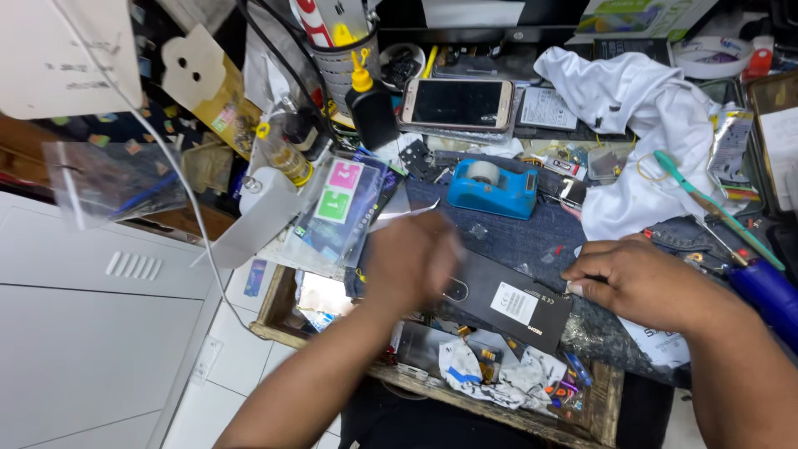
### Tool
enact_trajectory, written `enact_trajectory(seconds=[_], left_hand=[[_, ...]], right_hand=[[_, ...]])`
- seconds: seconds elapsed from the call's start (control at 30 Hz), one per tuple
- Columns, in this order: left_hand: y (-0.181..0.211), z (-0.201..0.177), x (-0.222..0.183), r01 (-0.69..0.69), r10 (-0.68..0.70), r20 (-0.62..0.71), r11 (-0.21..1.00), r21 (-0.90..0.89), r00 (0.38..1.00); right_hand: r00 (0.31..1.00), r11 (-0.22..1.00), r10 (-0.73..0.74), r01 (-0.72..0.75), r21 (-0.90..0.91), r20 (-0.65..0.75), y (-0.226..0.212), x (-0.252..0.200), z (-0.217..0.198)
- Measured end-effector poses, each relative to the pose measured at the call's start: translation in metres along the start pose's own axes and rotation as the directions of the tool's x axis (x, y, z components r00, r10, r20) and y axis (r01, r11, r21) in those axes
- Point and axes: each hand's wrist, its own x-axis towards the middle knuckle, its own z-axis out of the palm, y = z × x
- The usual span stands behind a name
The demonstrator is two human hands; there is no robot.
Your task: The person works on a mobile phone by prying open the back casing with a small tool and wiping the internal components.
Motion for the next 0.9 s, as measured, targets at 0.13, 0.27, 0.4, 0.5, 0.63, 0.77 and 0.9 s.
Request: enact_trajectory(seconds=[0.13,0.27,0.4,0.5,0.63,0.77,0.9], left_hand=[[-0.081,-0.020,0.094,-0.272,0.231,-0.794,0.958,0.086,0.563],[-0.109,-0.027,0.147,-0.164,0.106,-0.735,0.986,-0.007,0.669],[-0.119,-0.023,0.160,-0.240,0.193,-0.684,0.970,0.026,0.704],[-0.103,-0.032,0.138,-0.311,0.251,-0.658,0.950,0.028,0.710],[-0.063,-0.040,0.060,-0.474,0.490,-0.533,0.862,0.178,0.690],[-0.023,-0.025,0.014,-0.629,0.640,-0.348,0.761,0.162,0.685],[0.003,-0.002,-0.003,-0.649,0.684,-0.209,0.730,0.215,0.699]], right_hand=[[0.999,0.999,-0.036,0.037,0.022,-0.024,0.004,-0.001,0.004],[0.994,0.996,-0.091,0.091,0.010,-0.067,0.005,-0.001,0.004],[0.991,0.994,-0.107,0.108,0.008,-0.073,0.013,-0.002,0.009],[0.965,0.974,-0.224,0.227,0.009,-0.140,0.024,-0.002,0.009],[0.964,0.974,-0.225,0.227,0.002,-0.143,0.019,-0.007,0.010],[0.976,0.982,-0.188,0.189,0.000,-0.109,0.018,-0.009,0.009],[0.978,0.984,-0.180,0.177,-0.033,-0.102,0.017,-0.010,0.011]])
